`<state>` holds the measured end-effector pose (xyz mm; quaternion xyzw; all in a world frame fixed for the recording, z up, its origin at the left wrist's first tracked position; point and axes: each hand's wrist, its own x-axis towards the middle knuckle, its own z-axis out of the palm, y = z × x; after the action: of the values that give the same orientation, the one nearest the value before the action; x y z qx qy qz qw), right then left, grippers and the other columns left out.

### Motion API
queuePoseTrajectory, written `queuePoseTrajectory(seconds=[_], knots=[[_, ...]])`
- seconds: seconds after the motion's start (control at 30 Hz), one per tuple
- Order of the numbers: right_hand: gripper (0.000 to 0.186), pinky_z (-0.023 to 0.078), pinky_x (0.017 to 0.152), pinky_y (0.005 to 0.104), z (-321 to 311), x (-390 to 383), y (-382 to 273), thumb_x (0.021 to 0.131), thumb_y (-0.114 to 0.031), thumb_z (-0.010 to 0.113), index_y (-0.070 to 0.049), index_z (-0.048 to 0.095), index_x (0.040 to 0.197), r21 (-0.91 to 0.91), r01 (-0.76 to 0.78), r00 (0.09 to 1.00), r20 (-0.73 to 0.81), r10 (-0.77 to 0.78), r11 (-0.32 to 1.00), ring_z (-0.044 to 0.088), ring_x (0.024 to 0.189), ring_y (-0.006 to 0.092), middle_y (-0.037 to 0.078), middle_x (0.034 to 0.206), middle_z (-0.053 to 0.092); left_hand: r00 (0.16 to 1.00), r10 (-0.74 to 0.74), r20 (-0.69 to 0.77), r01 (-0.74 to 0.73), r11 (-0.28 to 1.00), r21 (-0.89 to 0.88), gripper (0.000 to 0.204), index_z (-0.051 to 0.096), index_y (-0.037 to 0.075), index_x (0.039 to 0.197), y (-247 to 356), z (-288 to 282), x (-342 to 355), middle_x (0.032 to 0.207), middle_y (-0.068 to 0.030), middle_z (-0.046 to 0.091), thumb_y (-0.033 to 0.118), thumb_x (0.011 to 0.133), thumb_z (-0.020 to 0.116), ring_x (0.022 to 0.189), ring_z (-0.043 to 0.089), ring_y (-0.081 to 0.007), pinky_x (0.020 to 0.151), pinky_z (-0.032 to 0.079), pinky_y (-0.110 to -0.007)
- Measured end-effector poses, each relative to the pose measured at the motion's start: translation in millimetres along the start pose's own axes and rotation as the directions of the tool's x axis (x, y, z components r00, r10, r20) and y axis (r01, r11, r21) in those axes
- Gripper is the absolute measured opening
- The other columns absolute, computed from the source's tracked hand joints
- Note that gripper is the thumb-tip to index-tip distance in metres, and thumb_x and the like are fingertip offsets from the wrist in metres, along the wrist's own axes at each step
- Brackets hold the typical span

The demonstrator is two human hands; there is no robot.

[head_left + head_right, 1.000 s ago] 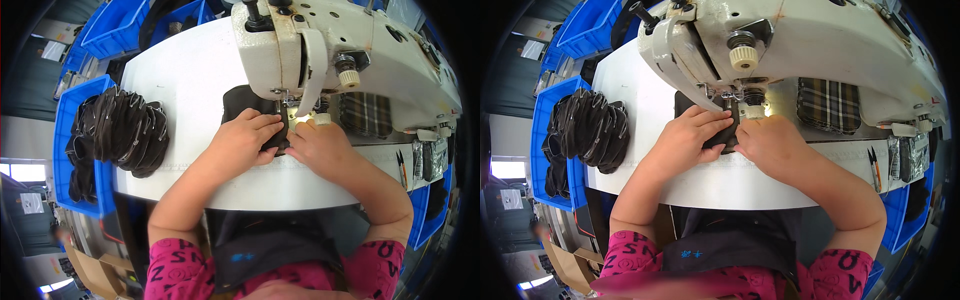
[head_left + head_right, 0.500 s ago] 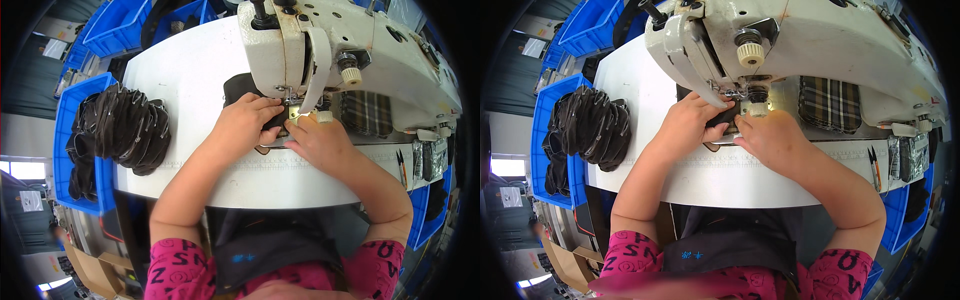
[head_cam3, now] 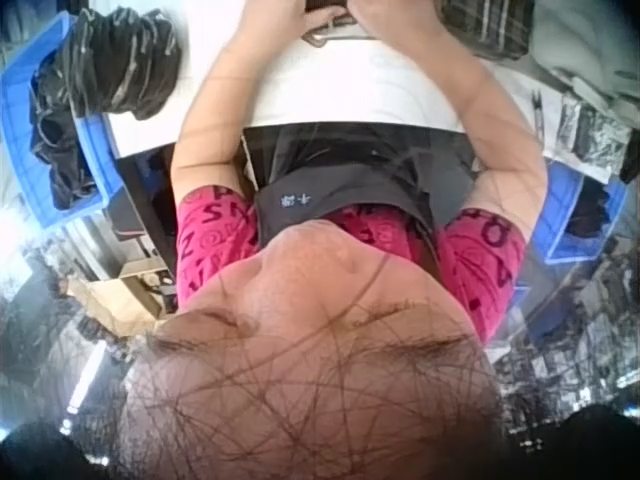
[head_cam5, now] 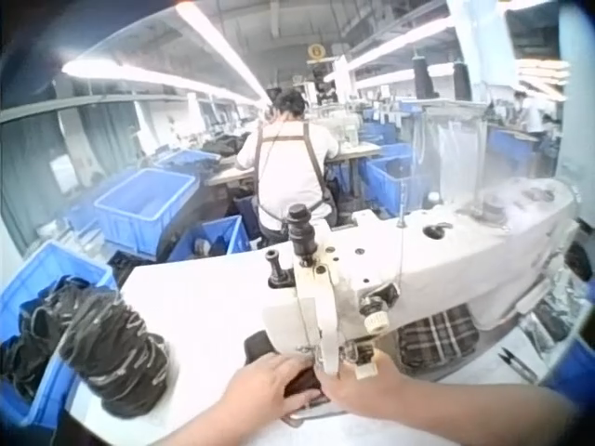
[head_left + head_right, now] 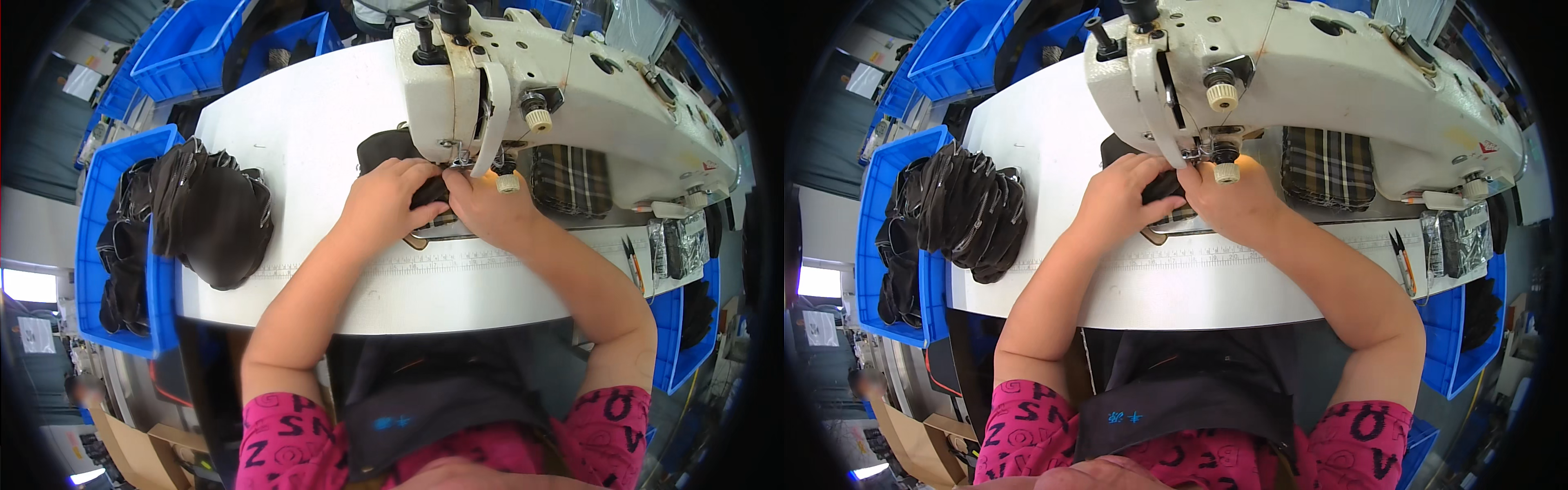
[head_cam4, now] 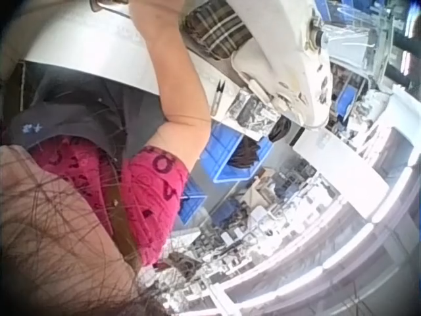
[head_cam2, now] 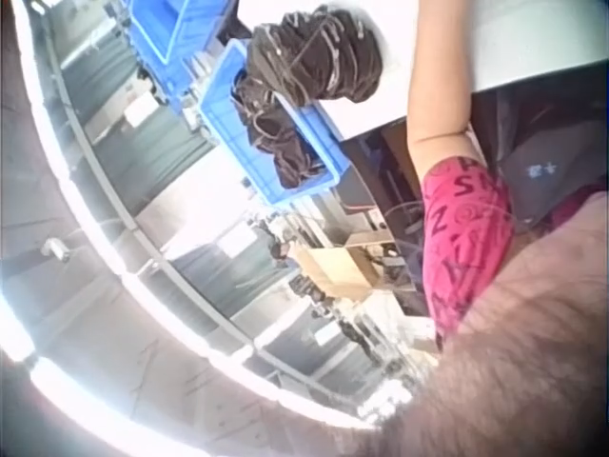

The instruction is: Using an industrial sewing machine to stitch a leather bag or pouch.

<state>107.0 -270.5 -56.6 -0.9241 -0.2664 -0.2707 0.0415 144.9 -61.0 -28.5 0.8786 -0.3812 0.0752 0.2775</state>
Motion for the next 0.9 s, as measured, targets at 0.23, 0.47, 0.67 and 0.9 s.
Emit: queuePoseTrajectory(seconds=[0.23, 0.47, 0.67, 0.9], knots=[[0.017, 0.052, 0.053, 0.0375, 4, -8, -4, 0.087, -0.016, 0.072, -0.011, 0.063, 0.101, 0.135, -0.144, 0.989, -0.015, 0.147, 0.980, 0.067, 0.063, 0.0235, 0.002, 0.075, 0.064, 0.975, 0.133, -0.176, -0.092, 0.970, 0.225, 0.039, 0.069, 0.011, 0.113, 4, 7, -5, 0.105, -0.0019, 0.068, 0.008, 0.075, 0.077, 0.097, 0.064, -0.0243, 0.079, 0.056, -0.038], [0.011, 0.052, 0.050, 0.0422, 8, -7, 1, 0.087, -0.017, 0.071, -0.012, 0.062, 0.092, 0.235, -0.121, 0.983, -0.109, 0.150, 0.964, 0.066, 0.059, 0.0297, 0.006, 0.069, 0.065, 0.976, 0.136, -0.172, -0.093, 0.966, 0.240, 0.035, 0.069, 0.010, 0.109, 4, 14, -1, 0.085, -0.0024, 0.062, 0.013, 0.076, 0.079, 0.083, 0.063, -0.0245, 0.076, 0.049, -0.037], [0.005, 0.053, 0.053, 0.0438, -1, -4, 3, 0.091, -0.016, 0.066, -0.011, 0.064, 0.091, 0.326, -0.111, 0.987, -0.076, 0.143, 0.939, 0.067, 0.062, 0.0314, 0.009, 0.069, 0.065, 0.912, 0.290, -0.290, -0.198, 0.931, 0.306, 0.026, 0.071, 0.011, 0.100, 5, 14, 3, 0.082, -0.0003, 0.061, 0.013, 0.076, 0.079, 0.078, 0.060, -0.0222, 0.073, 0.047, -0.035], [0.008, 0.054, 0.058, 0.0441, 3, -5, 5, 0.082, -0.014, 0.069, -0.008, 0.063, 0.082, 0.160, -0.050, 0.999, 0.024, 0.046, 0.986, 0.068, 0.065, 0.0296, 0.008, 0.069, 0.065, 0.905, 0.319, -0.283, -0.233, 0.926, 0.296, 0.025, 0.068, 0.011, 0.093, 16, 16, 6, 0.084, 0.0001, 0.061, 0.012, 0.072, 0.081, 0.081, 0.060, -0.0235, 0.077, 0.046, -0.037]])
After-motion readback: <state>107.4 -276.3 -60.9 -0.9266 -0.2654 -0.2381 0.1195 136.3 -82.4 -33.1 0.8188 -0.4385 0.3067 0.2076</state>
